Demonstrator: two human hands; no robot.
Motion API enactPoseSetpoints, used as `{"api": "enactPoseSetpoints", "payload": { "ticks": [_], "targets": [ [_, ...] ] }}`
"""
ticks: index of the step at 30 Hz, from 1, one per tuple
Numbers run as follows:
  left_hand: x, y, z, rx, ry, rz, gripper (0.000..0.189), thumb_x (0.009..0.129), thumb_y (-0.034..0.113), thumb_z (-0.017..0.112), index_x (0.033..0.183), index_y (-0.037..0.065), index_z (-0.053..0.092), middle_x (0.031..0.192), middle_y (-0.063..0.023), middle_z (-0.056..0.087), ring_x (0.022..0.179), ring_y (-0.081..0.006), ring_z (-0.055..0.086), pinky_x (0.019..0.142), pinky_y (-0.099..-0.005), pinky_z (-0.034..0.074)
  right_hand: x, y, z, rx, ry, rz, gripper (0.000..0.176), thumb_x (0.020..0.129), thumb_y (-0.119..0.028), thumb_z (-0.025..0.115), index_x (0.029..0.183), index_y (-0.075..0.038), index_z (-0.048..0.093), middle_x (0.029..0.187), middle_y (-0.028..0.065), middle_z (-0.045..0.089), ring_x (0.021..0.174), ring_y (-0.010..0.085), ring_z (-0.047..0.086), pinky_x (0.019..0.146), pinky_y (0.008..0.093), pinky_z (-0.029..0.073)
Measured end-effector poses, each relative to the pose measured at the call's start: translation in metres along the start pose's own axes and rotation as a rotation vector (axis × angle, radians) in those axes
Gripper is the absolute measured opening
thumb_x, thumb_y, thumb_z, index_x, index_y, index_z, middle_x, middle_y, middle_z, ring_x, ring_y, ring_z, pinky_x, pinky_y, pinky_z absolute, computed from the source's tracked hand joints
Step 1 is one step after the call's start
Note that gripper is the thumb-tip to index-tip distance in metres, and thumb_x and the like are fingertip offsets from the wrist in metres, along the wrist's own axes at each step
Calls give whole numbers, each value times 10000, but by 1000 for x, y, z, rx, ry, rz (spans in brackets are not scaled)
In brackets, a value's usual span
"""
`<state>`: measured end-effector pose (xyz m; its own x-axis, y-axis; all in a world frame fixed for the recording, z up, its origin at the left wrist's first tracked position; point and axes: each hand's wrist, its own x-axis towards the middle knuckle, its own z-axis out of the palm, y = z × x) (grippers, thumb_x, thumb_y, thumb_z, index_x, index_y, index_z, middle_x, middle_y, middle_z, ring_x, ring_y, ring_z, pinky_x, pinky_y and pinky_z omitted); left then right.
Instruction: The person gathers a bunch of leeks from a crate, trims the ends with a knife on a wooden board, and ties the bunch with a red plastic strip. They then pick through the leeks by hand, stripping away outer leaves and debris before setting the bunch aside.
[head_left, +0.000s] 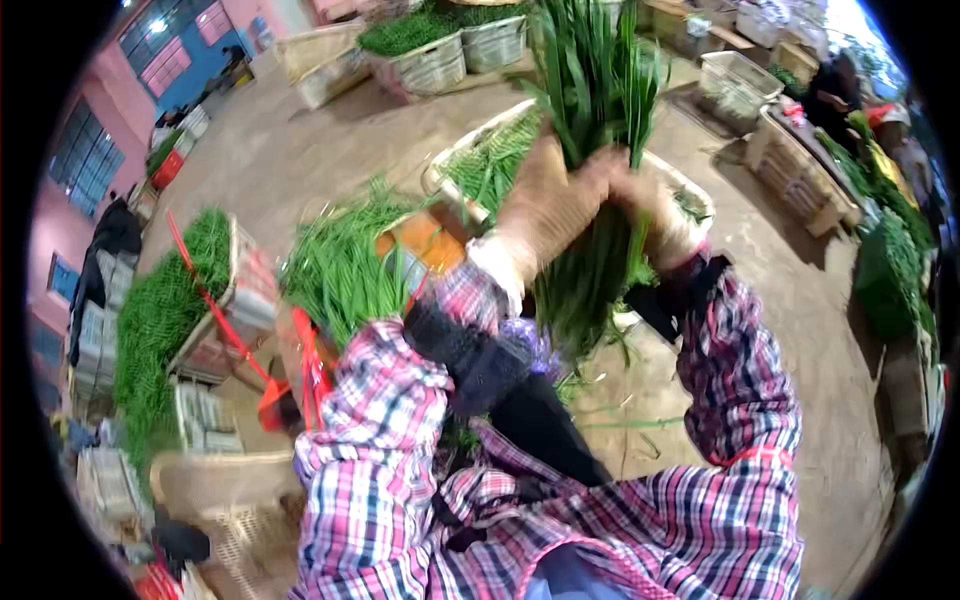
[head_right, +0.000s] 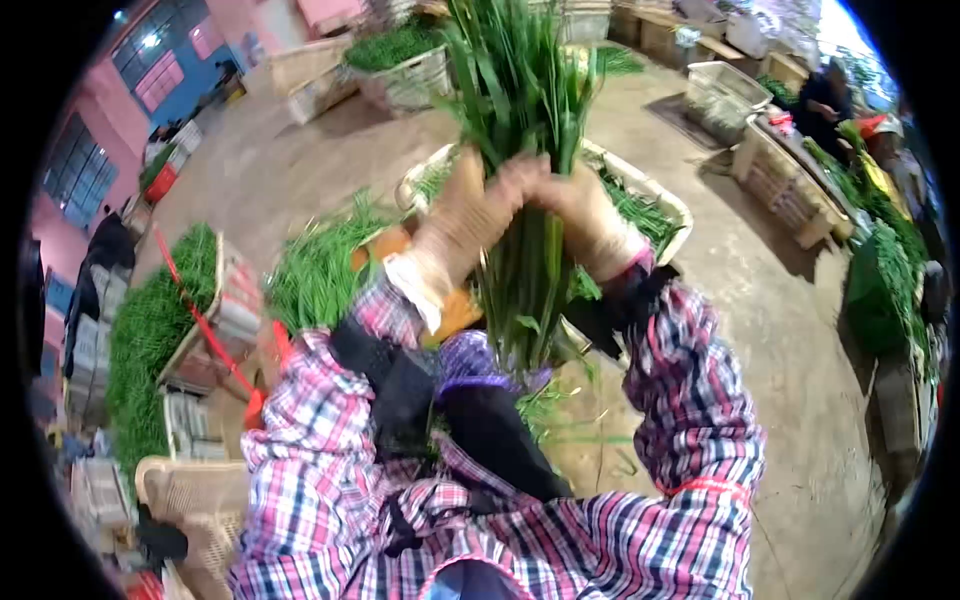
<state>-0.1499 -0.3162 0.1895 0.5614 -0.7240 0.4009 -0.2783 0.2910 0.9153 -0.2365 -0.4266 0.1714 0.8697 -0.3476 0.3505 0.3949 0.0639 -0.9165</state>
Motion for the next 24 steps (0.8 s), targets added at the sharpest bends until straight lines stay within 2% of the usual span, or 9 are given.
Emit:
{"api": "enactPoseSetpoints", "payload": {
  "ticks": [3, 9, 10, 12, 13, 14, 16, 20, 24],
  "targets": [
    [39, 11, -51, 129, 26, 110, 574, 787, 333, 700, 1233, 71, 451, 1057, -154, 639, 1001, -292, 598, 898, -372, 451, 51, 0, 39, -73, -28, -103, 215, 803, -113, 674, 990, -32, 607, 892, 15, 640, 784, 100, 590, 702, 247, 482],
    [23, 7, -173, 1824, 107, 776, 388, 872, 170, 603, 1230, 112, 466, 1150, -146, 593, 965, -286, 601, 891, -339, 480, 115, 45, 126, -55, -90, -269, 315, 761, -151, 709, 1042, -56, 603, 891, 35, 657, 810, 114, 603, 729, 273, 498],
    [30, -24, -188, 900, 135, 770, 358, 921, 95, 503, 1271, 135, 438, 1224, -111, 552, 983, -244, 596, 929, -332, 467, 107, 50, 133, -219, -22, -283, 340, 753, -174, 714, 1055, -63, 605, 897, 56, 666, 825, 122, 613, 743, 281, 501],
    [4, -20, -183, 98, 123, 232, 370, 934, 95, 476, 1298, 146, 432, 1253, -78, 533, 1050, -210, 566, 966, -331, 441, 117, 89, 138, -296, -31, -284, 387, 737, -255, 721, 1071, -94, 611, 941, 126, 675, 879, 187, 647, 787, 310, 509],
    [1, -41, -194, 187, 60, 326, 374, 913, 104, 525, 1277, 95, 442, 1235, -89, 538, 1080, -218, 549, 946, -362, 463, 121, 111, 138, -357, -50, -249, 388, 735, -264, 721, 1063, -91, 609, 951, 129, 674, 889, 195, 647, 794, 316, 507],
    [-5, -66, -203, -666, 26, 164, 404, 868, 96, 596, 1238, 30, 451, 1206, -97, 557, 1089, -229, 544, 944, -344, 464, 123, 128, 137, -417, -67, -212, 389, 732, -274, 721, 1055, -89, 607, 960, 132, 672, 898, 204, 646, 801, 322, 505],
    [-22, -104, -216, 640, 161, 182, 422, 899, 182, 569, 1264, 21, 431, 1270, -102, 515, 1138, -257, 511, 985, -393, 432, 99, 110, 130, -439, -170, -26, 546, 695, -260, 741, 1138, -36, 513, 998, 161, 646, 936, 281, 630, 827, 344, 494],
    [-53, -142, -196, -655, 288, -198, 480, 951, 312, 480, 1298, -9, 396, 1363, -173, 406, 1222, -313, 423, 1045, -472, 356, 86, 147, 127, -694, -182, 3, 694, 634, -230, 770, 1225, -42, 459, 1088, 192, 594, 1045, 313, 569, 900, 336, 453],
    [-49, -131, -194, -254, 256, -140, 423, 867, 223, 631, 1232, 42, 516, 1171, -102, 597, 1068, -221, 559, 934, -377, 428, 94, 168, 133, -465, -189, -24, 676, 649, -174, 741, 1252, -67, 453, 1151, 178, 572, 1079, 318, 553, 914, 356, 446]
  ]
}}
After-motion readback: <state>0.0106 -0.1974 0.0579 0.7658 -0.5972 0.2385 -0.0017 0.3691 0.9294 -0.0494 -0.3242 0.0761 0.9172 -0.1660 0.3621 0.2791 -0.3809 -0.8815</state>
